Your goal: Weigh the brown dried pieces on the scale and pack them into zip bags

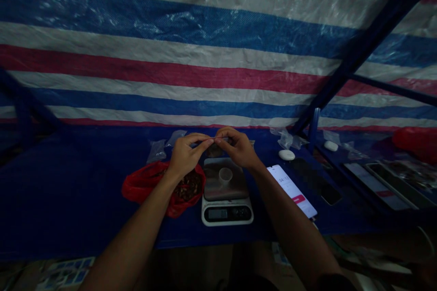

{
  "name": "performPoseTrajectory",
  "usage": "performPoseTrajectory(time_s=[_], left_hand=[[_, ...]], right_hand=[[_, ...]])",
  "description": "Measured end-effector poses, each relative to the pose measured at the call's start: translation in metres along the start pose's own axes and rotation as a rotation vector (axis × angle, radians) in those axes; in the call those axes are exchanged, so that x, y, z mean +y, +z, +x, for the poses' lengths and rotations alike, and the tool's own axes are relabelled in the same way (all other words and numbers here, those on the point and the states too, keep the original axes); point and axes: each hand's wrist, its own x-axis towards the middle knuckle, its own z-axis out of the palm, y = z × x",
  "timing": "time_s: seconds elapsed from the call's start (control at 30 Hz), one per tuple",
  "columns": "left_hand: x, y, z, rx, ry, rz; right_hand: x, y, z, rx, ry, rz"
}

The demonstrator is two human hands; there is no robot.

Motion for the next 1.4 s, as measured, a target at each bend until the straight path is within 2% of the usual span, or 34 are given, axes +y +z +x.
performPoseTrajectory(time_s=[0.13, 0.27, 0.37, 0.4, 0.43, 0.47, 0.53, 0.63, 0.7, 0.77, 0.83, 0.93, 1.03, 1.1, 1.17, 1.2, 1.23, 1.27, 1.33, 1.37, 1.4], left_hand=[[-0.005, 0.000, 0.001, 0.020, -0.007, 0.053], [-0.005, -0.008, 0.007, 0.058, 0.122, 0.262], [0.002, -0.031, 0.009, 0.126, 0.142, 0.488], [0.004, -0.042, 0.007, 0.096, 0.105, 0.556], [0.006, -0.055, 0.003, 0.012, 0.053, 0.636], [0.007, -0.068, -0.003, -0.079, -0.013, 0.723], [0.007, -0.096, -0.020, -0.181, -0.190, 0.868], [0.002, -0.129, -0.050, -0.229, -0.486, 0.983], [0.000, -0.140, -0.065, -0.271, -0.567, 0.938], [0.002, -0.143, -0.073, -0.335, -0.545, 0.806], [0.006, -0.141, -0.071, -0.369, -0.454, 0.647], [0.012, -0.136, -0.057, -0.314, -0.331, 0.501], [0.017, -0.136, -0.044, -0.253, -0.356, 0.522], [0.023, -0.136, -0.044, -0.258, -0.378, 0.609], [0.033, -0.136, -0.055, -0.218, -0.361, 0.747], [0.038, -0.135, -0.064, -0.159, -0.354, 0.817], [0.044, -0.134, -0.076, -0.089, -0.384, 0.887], [0.048, -0.133, -0.089, -0.012, -0.459, 0.932], [0.051, -0.131, -0.116, 0.077, -0.669, 0.886], [0.048, -0.130, -0.129, 0.094, -0.727, 0.829], [0.044, -0.128, -0.139, 0.064, -0.729, 0.727]], right_hand=[[0.011, -0.004, 0.002, 0.036, 0.003, 0.053], [0.022, -0.011, 0.007, 0.128, 0.000, 0.017], [0.026, -0.019, 0.009, 0.339, 0.045, -0.093], [0.027, -0.021, 0.009, 0.388, 0.058, -0.128], [0.028, -0.024, 0.008, 0.407, 0.059, -0.161], [0.030, -0.026, 0.007, 0.390, 0.050, -0.196], [0.033, -0.029, 0.004, 0.242, 0.041, -0.286], [0.038, -0.029, -0.002, -0.028, 0.159, -0.407], [0.038, -0.026, -0.005, -0.095, 0.238, -0.405], [0.034, -0.023, -0.006, -0.092, 0.235, -0.363], [0.026, -0.020, -0.006, -0.086, 0.187, -0.313], [0.008, -0.013, -0.003, -0.104, 0.134, -0.173], [-0.021, 0.005, 0.004, -0.161, 0.117, -0.014], [-0.044, 0.025, 0.012, -0.265, 0.075, -0.010], [-0.064, 0.045, 0.021, -0.511, -0.006, -0.142], [-0.071, 0.055, 0.025, -0.647, -0.057, -0.259], [-0.075, 0.062, 0.028, -0.684, -0.092, -0.390], [-0.077, 0.068, 0.030, -0.662, -0.105, -0.530], [-0.071, 0.073, 0.031, -0.576, -0.057, -0.781], [-0.066, 0.073, 0.031, -0.562, 0.001, -0.875], [-0.060, 0.072, 0.030, -0.582, 0.068, -0.934]])
